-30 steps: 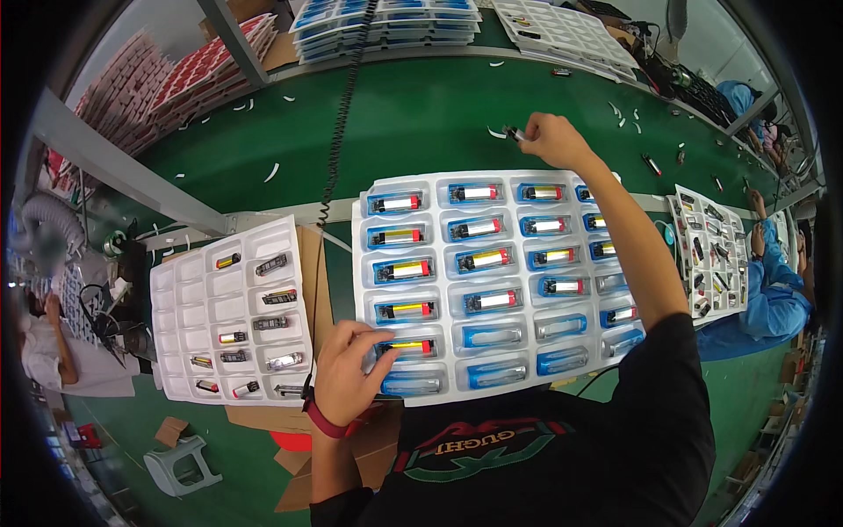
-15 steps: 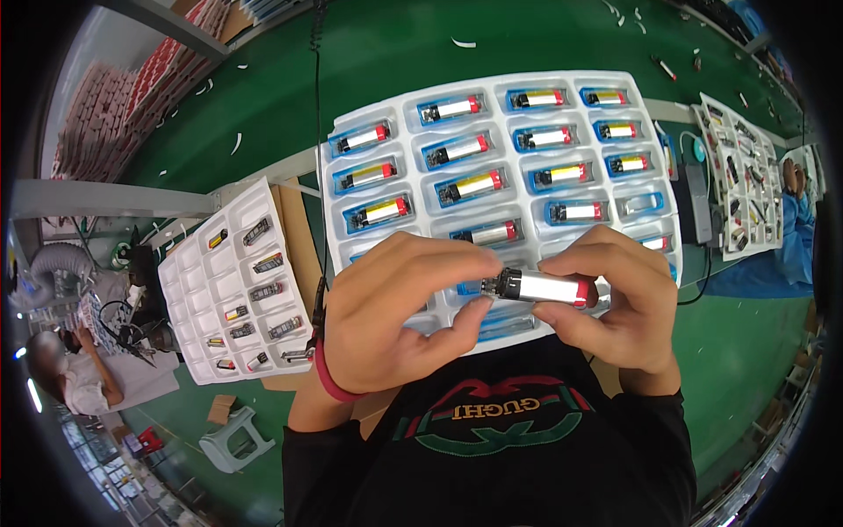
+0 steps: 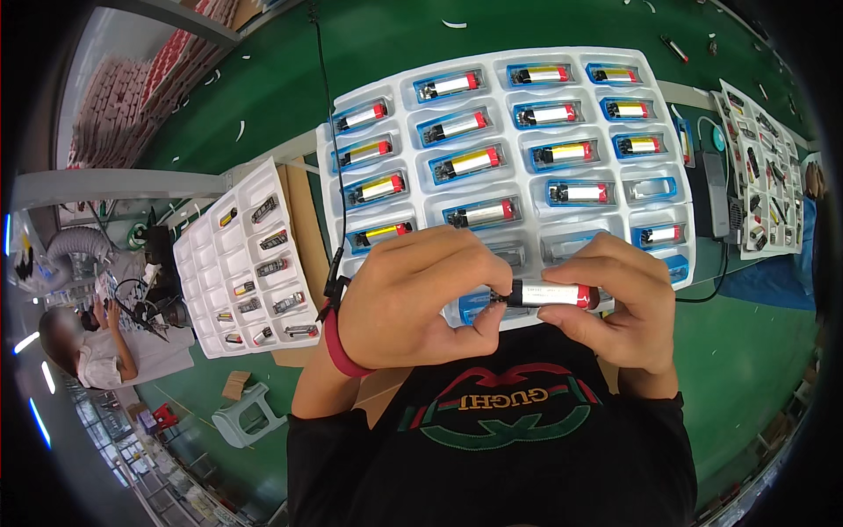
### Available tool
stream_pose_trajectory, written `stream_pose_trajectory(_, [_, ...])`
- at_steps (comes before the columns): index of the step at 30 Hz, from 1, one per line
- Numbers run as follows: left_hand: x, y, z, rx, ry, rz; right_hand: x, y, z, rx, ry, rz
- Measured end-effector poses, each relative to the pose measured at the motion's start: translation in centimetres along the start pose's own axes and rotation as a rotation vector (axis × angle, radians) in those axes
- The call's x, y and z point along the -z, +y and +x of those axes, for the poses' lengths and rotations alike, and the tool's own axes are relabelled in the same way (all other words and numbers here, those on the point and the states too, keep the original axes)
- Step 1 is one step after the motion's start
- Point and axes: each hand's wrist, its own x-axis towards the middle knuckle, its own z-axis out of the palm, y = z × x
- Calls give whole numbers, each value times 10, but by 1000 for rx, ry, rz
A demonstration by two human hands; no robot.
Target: The person assembles small electronic components into plastic trays by hand.
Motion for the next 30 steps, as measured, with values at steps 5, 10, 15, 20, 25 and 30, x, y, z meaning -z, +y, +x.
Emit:
stream_pose_trajectory(5, [-7, 3, 5, 9, -34, -12, 3, 7, -9, 8, 8, 34])
stream_pose_trajectory(10, [-13, 4, 8, 4, -50, 22, 3, 14, -13, 59, 33, 32])
stream_pose_trajectory(15, [-21, 6, 8, -40, -44, 101, 3, 12, -19, 31, 39, 25])
stream_pose_trajectory(20, [-30, -3, 5, -28, -43, 131, 0, 17, -20, 17, 55, 7])
stream_pose_trajectory(25, [-33, -11, 2, -3, -55, 76, 0, 18, -23, -18, 74, 4])
stream_pose_trajectory(30, [-21, -16, 2, 200, -22, 67, 21, 24, -34, -209, -17, -19])
